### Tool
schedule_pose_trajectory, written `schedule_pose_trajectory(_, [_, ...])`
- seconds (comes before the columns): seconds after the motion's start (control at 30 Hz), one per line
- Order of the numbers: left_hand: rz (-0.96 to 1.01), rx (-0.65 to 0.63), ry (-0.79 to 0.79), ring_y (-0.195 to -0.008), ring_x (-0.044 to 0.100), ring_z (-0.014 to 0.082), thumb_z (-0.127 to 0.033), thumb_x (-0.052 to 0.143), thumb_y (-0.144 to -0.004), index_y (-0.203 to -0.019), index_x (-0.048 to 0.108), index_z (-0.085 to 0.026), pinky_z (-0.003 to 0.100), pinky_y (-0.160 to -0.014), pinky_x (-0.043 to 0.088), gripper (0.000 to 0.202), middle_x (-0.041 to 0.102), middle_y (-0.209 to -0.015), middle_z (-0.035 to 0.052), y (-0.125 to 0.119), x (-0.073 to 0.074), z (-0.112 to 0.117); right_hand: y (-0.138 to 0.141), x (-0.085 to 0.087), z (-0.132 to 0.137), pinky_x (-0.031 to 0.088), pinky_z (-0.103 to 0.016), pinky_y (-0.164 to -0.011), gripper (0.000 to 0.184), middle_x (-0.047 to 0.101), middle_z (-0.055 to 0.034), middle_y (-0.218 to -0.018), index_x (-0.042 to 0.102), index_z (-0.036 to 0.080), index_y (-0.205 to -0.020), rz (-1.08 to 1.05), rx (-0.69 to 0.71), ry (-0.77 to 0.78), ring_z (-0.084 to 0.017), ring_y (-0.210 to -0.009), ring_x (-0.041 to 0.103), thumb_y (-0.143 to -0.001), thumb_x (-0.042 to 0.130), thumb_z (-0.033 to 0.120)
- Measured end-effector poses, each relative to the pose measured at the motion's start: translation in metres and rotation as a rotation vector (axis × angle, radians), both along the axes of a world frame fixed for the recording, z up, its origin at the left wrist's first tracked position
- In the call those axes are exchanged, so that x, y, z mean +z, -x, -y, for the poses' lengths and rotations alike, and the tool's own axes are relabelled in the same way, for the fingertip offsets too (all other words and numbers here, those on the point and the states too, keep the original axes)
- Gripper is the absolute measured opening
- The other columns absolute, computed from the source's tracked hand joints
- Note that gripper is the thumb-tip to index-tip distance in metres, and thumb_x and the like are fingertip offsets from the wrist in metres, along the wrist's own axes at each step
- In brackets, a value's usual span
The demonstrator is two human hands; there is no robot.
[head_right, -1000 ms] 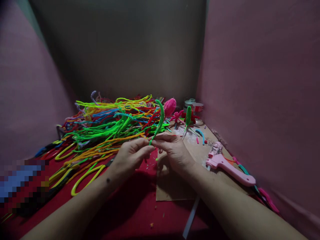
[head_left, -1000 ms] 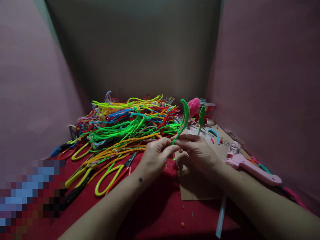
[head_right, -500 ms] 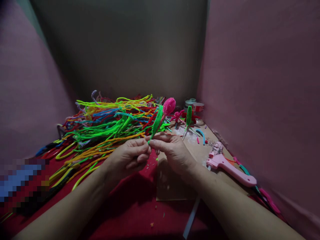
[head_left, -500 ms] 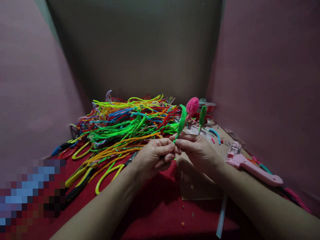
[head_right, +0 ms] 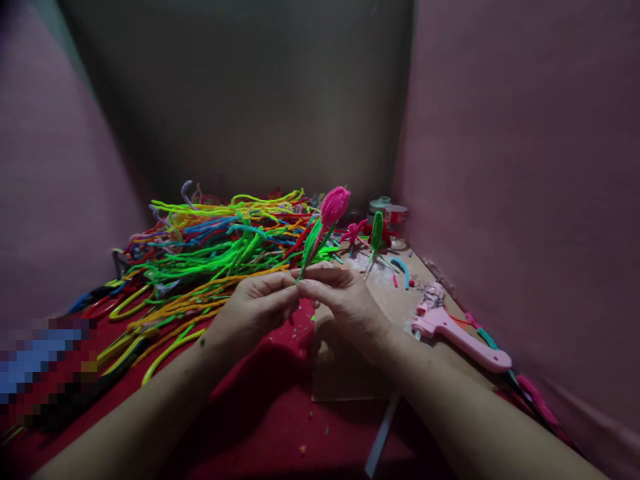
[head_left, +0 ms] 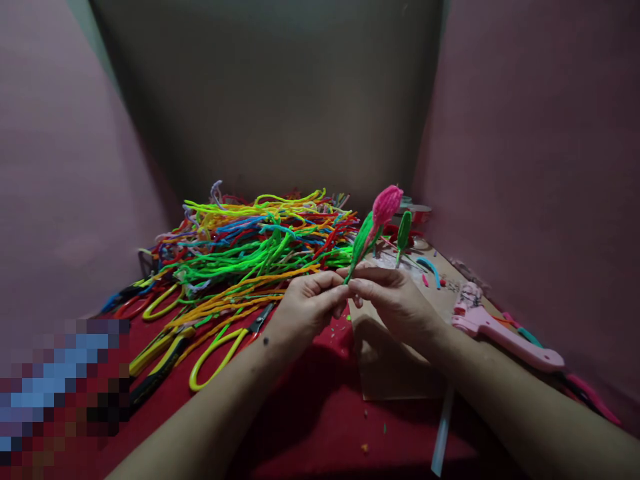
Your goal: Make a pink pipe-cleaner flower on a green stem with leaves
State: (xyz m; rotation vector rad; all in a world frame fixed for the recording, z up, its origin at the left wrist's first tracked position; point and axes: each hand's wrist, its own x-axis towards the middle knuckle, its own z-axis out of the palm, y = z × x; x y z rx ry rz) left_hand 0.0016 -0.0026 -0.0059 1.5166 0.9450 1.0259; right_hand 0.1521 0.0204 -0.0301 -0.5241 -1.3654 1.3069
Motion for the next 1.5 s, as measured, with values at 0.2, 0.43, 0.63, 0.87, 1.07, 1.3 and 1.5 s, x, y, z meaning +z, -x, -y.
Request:
schedule_pose_trajectory(0.2, [0.194, -0.231, 0.251, -0.039, 0.027, 0.0039, -0.032, 0.06, -0.076, -0.073, 0.061, -0.015, 0.019, -0.038, 0.014, 0.017, 0.044, -0.048, -0.0051, 0.007, 0.0, -0.002, -0.001, 0.001, -0.002, 0.04, -0.032, -0.072, 0.014, 0.061, 0.0012, -0.069, 0.075, 0.027, -0.082, 0.039, 0.021, -0.097, -0.014, -0.068, 0.05, -0.071, 0.069, 0.021])
schedule_pose_trajectory(0.43, [-0.107, 0.157, -0.137, -0.048, 0.039, 0.0063, -0.028, 0.06, -0.076, -0.06, 0.057, -0.014, 0.02, -0.048, 0.03, 0.021, 0.049, -0.055, -0.0033, -0.002, -0.004, -0.002, -0.002, 0.001, 0.0, 0.037, -0.027, -0.061, 0.011, 0.059, 0.0014, -0.066, 0.074, 0.026, -0.082, 0.186, -0.136, -0.09, -0.012, -0.063, 0.048, -0.074, 0.066, 0.024])
schedule_pose_trajectory(0.63, [-0.071, 0.21, -0.256, -0.057, 0.041, 0.0079, -0.025, 0.056, -0.079, -0.062, 0.057, -0.015, 0.021, -0.056, 0.034, 0.019, 0.047, -0.059, -0.0029, -0.001, -0.006, -0.003, 0.0, 0.004, 0.002, 0.039, -0.027, -0.062, 0.017, 0.064, 0.0006, -0.076, 0.073, 0.026, -0.09, 0.127, -0.039, -0.082, -0.012, -0.067, 0.051, -0.075, 0.066, 0.026])
schedule_pose_trajectory(0.87, [0.267, -0.066, 0.096, -0.048, 0.036, 0.0047, -0.023, 0.06, -0.077, -0.059, 0.054, -0.013, 0.017, -0.048, 0.029, 0.021, 0.045, -0.051, -0.0035, 0.001, -0.003, -0.004, -0.003, 0.001, -0.002, 0.038, -0.026, -0.056, 0.005, 0.061, 0.0017, -0.069, 0.072, 0.023, -0.074, 0.001, 0.068, 0.017, -0.011, -0.062, 0.05, -0.071, 0.068, 0.022])
schedule_pose_trajectory(1.07, [0.381, -0.189, 0.306, -0.043, 0.034, 0.001, -0.023, 0.066, -0.073, -0.08, 0.062, -0.012, 0.014, -0.043, 0.026, 0.014, 0.052, -0.06, -0.002, 0.001, -0.003, -0.005, -0.003, -0.004, -0.007, 0.035, -0.026, -0.052, 0.007, 0.058, 0.0005, -0.064, 0.068, 0.02, -0.067, 0.016, 0.143, 0.07, -0.011, -0.057, 0.047, -0.071, 0.068, 0.025])
schedule_pose_trajectory(1.3, [-0.045, 0.106, -0.008, -0.038, 0.035, 0.0035, -0.028, 0.058, -0.076, -0.065, 0.055, -0.014, 0.017, -0.038, 0.024, 0.019, 0.05, -0.053, -0.0041, -0.005, 0.001, -0.001, -0.001, 0.002, -0.002, 0.034, -0.025, -0.055, 0.01, 0.054, 0.0022, -0.062, 0.065, 0.018, -0.063, 0.083, -0.043, 0.057, -0.01, -0.058, 0.045, -0.071, 0.067, 0.024])
schedule_pose_trajectory(1.5, [-0.08, 0.202, -0.115, -0.044, 0.036, 0.0045, -0.025, 0.059, -0.074, -0.059, 0.054, -0.014, 0.018, -0.043, 0.028, 0.019, 0.045, -0.051, -0.0052, -0.005, -0.005, -0.002, 0.001, 0.004, 0.003, 0.034, -0.026, -0.055, 0.01, 0.055, 0.0019, -0.064, 0.067, 0.019, -0.064, 0.166, -0.173, 0.03, -0.011, -0.059, 0.044, -0.07, 0.068, 0.026])
